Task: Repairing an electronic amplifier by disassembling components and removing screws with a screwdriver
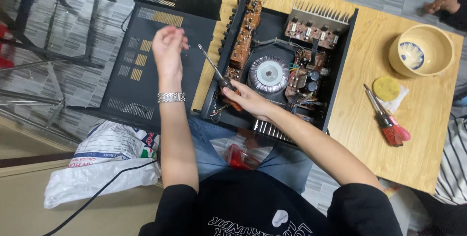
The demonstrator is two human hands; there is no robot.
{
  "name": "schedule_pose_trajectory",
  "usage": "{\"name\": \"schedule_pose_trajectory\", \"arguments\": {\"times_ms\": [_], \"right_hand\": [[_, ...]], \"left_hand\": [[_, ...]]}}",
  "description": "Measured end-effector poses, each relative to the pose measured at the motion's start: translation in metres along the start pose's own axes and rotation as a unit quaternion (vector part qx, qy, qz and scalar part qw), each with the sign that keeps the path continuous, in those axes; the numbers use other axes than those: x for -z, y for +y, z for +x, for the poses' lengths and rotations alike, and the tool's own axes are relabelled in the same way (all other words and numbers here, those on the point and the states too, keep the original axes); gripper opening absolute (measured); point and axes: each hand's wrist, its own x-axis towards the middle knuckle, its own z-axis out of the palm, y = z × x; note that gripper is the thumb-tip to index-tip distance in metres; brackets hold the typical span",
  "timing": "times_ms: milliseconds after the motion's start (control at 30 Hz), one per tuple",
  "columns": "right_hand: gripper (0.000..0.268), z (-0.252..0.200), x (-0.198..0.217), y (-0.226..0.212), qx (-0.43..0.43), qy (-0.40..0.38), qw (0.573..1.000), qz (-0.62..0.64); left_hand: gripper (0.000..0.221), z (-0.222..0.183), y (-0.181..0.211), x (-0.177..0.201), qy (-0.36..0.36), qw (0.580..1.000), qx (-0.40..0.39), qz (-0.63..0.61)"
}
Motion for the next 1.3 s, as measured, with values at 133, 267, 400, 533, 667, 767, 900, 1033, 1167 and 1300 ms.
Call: {"name": "schedule_pose_trajectory", "arguments": {"times_ms": [133, 267, 400, 533, 667, 767, 900, 1033, 1167, 1300], "right_hand": [[0.045, -0.001, -0.003, -0.019, 0.002, 0.0, 1.0, -0.001], [0.032, -0.005, -0.009, -0.051, -0.069, -0.051, 0.995, -0.044], [0.042, 0.005, 0.006, 0.019, 0.043, -0.022, 0.999, -0.007], [0.043, 0.003, 0.003, 0.014, 0.045, -0.021, 0.999, -0.017], [0.039, 0.003, 0.003, 0.015, 0.058, -0.016, 0.998, -0.019], [0.038, 0.002, 0.001, 0.006, 0.065, -0.019, 0.997, -0.025], [0.034, -0.003, -0.002, 0.006, 0.066, -0.012, 0.998, -0.018], [0.032, -0.001, -0.002, 0.007, 0.067, -0.017, 0.997, -0.017], [0.031, -0.001, -0.003, 0.002, 0.066, -0.017, 0.998, -0.007], [0.031, 0.004, -0.006, -0.016, 0.018, -0.012, 1.0, -0.001]], "left_hand": [[0.023, -0.018, 0.03, -0.016, -0.034, 0.995, -0.052, -0.077], [0.02, -0.046, 0.042, -0.029, -0.055, 0.992, -0.017, -0.109], [0.022, -0.062, 0.025, -0.038, -0.046, 0.988, -0.054, -0.137], [0.022, -0.064, 0.017, -0.038, -0.047, 0.985, -0.043, -0.159], [0.023, -0.062, 0.005, -0.034, -0.041, 0.983, -0.038, -0.175], [0.023, -0.064, 0.001, -0.032, -0.036, 0.983, -0.035, -0.179], [0.023, -0.068, -0.003, -0.03, -0.029, 0.984, -0.034, -0.175], [0.022, -0.071, -0.004, -0.027, -0.024, 0.985, -0.043, -0.163], [0.022, -0.074, -0.002, -0.026, -0.017, 0.987, -0.055, -0.151], [0.022, -0.075, -0.007, -0.024, -0.01, 0.986, -0.1, -0.136]]}}
